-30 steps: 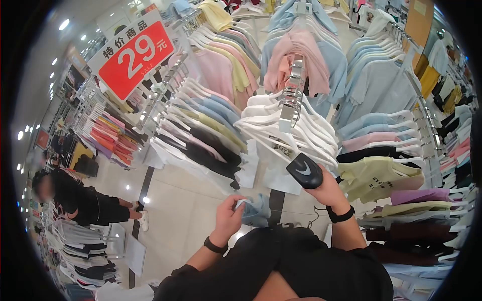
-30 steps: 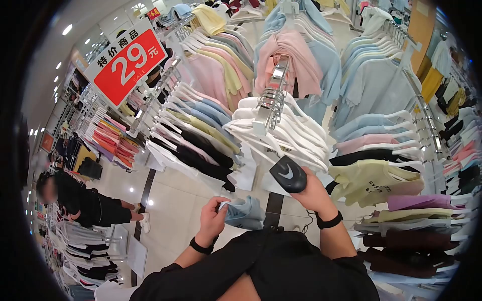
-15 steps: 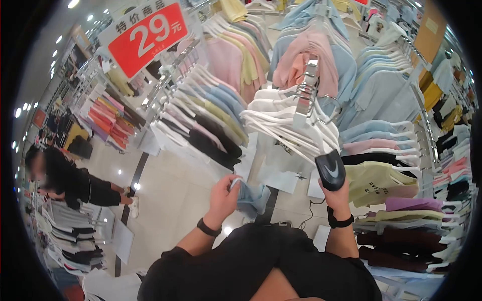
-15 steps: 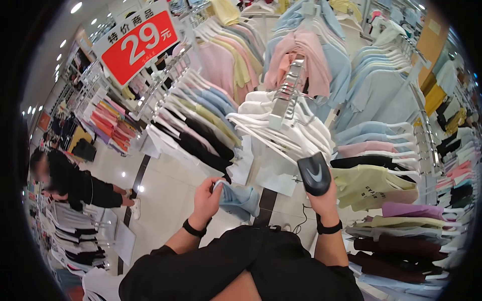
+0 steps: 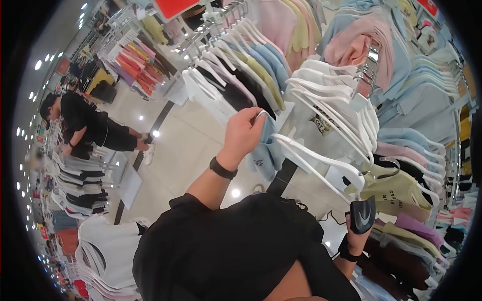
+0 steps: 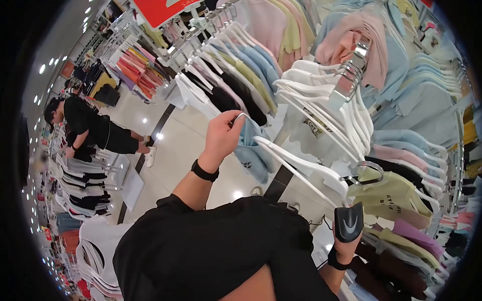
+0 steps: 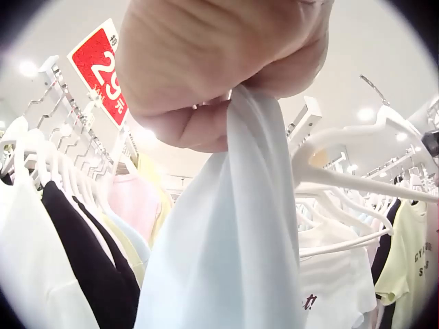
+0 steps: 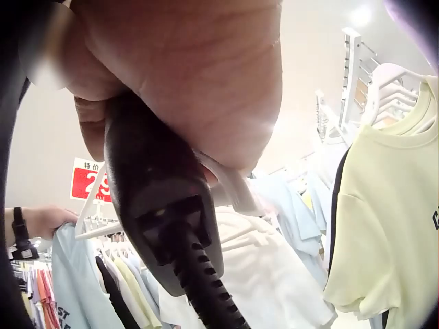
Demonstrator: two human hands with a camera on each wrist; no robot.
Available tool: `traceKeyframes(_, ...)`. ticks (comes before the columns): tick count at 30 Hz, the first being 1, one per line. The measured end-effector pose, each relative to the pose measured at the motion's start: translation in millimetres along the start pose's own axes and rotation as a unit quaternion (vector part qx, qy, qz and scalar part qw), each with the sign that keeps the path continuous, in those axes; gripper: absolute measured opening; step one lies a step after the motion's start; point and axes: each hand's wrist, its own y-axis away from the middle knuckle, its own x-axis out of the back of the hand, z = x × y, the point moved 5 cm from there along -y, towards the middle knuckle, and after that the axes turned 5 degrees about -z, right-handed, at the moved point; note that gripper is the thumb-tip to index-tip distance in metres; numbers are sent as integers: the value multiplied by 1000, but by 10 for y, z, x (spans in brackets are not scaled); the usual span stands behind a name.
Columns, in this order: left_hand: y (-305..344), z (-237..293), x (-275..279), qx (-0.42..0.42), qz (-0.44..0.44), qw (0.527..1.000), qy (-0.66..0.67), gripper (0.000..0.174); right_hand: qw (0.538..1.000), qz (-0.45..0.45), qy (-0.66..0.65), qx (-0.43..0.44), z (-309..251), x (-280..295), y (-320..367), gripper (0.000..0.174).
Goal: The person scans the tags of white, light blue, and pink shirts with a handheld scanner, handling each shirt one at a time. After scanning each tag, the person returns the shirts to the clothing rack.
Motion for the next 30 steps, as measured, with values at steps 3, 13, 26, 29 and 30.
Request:
traceKeyframes(3,-1,105,-114,-45,-19,998,-28,14,1000,3,0,-3,0,-11,12,64)
traceKeyframes(13,182,957,-283,-210,-77,971,-87,18,992,-46,-119,23,-438,-510,-209,58)
traceKeyframes(26,345,1455,-221,-421,-192,865,-195,50,982,-115,-48,140,-625,-563,-281,40)
traceKeyframes(29,338,1149,-349,-391,-279,858,-179,39,979,-157,-79,106,-566,-468,-255,45)
traceKeyframes(30,348,1110,-368,-369,-304,862,-169,36,960,-151,-227,62,-503,-443,-206,53)
